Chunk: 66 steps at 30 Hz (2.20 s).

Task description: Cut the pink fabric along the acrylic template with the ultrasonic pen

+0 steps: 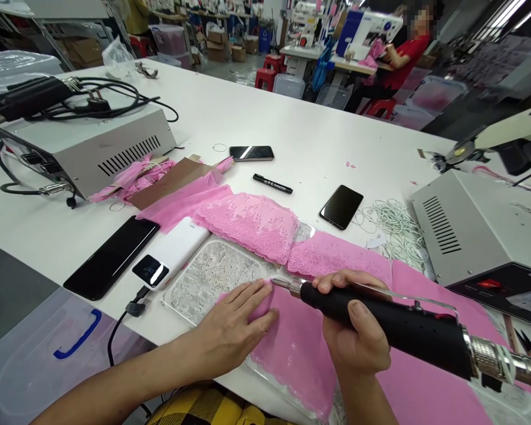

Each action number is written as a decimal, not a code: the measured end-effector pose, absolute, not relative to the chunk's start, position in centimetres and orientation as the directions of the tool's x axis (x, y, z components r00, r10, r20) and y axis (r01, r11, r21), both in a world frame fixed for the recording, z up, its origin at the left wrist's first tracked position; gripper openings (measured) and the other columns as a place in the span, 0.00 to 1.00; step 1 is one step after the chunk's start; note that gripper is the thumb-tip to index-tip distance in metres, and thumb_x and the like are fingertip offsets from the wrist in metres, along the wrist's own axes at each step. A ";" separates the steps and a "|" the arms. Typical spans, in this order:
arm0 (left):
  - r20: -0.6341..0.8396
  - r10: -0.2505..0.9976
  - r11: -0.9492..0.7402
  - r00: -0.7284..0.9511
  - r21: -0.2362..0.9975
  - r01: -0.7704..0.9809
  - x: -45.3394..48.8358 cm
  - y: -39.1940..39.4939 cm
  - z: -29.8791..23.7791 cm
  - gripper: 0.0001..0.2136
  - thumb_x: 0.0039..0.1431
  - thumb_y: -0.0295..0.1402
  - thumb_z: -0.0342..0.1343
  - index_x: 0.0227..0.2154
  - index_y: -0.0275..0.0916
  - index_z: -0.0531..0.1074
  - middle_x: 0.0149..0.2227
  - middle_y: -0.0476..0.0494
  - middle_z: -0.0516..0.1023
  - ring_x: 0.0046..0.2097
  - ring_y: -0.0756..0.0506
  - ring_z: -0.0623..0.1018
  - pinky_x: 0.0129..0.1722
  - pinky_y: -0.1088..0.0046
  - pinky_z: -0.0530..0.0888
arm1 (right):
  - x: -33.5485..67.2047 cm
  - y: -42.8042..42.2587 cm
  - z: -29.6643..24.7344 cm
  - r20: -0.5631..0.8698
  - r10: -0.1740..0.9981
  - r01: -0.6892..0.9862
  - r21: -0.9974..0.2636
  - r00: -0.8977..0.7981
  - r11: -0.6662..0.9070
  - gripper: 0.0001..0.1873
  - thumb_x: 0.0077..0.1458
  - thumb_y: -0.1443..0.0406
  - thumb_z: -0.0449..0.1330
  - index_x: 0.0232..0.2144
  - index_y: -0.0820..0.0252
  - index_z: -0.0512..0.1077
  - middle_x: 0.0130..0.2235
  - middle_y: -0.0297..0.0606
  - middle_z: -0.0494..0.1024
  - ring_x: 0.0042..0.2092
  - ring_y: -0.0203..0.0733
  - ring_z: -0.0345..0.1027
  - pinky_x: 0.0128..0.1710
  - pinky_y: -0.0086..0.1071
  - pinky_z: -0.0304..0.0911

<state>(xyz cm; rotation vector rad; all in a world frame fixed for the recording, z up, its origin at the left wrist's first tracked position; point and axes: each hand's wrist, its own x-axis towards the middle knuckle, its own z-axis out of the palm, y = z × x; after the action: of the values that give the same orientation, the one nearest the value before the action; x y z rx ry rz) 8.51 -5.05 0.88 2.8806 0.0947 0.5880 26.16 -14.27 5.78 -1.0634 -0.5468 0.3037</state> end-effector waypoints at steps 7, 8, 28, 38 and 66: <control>0.394 0.111 -0.974 0.912 0.227 0.020 8.5 -5.1 0.9 0.12 0.62 0.26 0.54 0.48 0.33 0.69 0.60 0.25 0.68 0.64 0.33 0.67 0.60 0.54 0.69 | 26.2 -14.2 5.7 0.272 0.480 0.024 -0.887 0.834 0.461 0.11 0.40 0.62 0.61 0.30 0.57 0.75 0.28 0.32 0.71 0.28 0.37 0.67 0.30 0.38 0.68; 0.395 0.112 -0.973 0.912 0.228 0.021 8.5 -5.1 0.9 0.12 0.62 0.26 0.53 0.48 0.33 0.69 0.60 0.25 0.68 0.64 0.33 0.66 0.60 0.54 0.69 | 26.2 -14.3 5.7 0.278 0.478 0.028 -0.885 0.833 0.465 0.11 0.40 0.62 0.61 0.30 0.57 0.75 0.28 0.32 0.71 0.28 0.37 0.67 0.30 0.39 0.68; 0.417 0.111 -0.976 0.902 0.218 0.019 8.5 -5.0 0.5 0.12 0.63 0.28 0.53 0.49 0.34 0.70 0.59 0.26 0.69 0.63 0.32 0.67 0.57 0.53 0.71 | 25.9 -14.3 5.6 0.355 0.477 0.125 -0.885 0.804 0.449 0.03 0.46 0.65 0.62 0.28 0.56 0.72 0.31 0.32 0.71 0.31 0.37 0.70 0.32 0.38 0.70; 0.449 0.101 -0.983 0.888 0.180 0.021 8.7 -4.7 0.6 0.13 0.65 0.26 0.50 0.50 0.35 0.72 0.58 0.28 0.70 0.62 0.33 0.68 0.54 0.52 0.75 | 27.5 -15.5 7.7 0.279 0.337 0.063 -0.845 0.899 0.531 0.07 0.40 0.65 0.60 0.27 0.57 0.75 0.31 0.34 0.71 0.30 0.36 0.67 0.26 0.35 0.68; 0.346 -0.044 -0.991 0.937 0.106 -0.086 9.6 -6.6 0.9 0.18 0.69 0.33 0.50 0.59 0.37 0.66 0.64 0.35 0.65 0.69 0.36 0.58 0.64 0.50 0.64 | 31.8 -24.2 6.8 0.311 0.204 0.206 -0.887 0.928 0.414 0.08 0.35 0.64 0.59 0.23 0.58 0.74 0.24 0.34 0.72 0.22 0.36 0.63 0.20 0.35 0.63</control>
<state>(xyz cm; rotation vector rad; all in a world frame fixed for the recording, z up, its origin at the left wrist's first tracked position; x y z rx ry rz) 9.58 -6.60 0.89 2.9734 -0.1006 0.5272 31.76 -24.23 6.79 -1.1529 -0.4034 -0.0008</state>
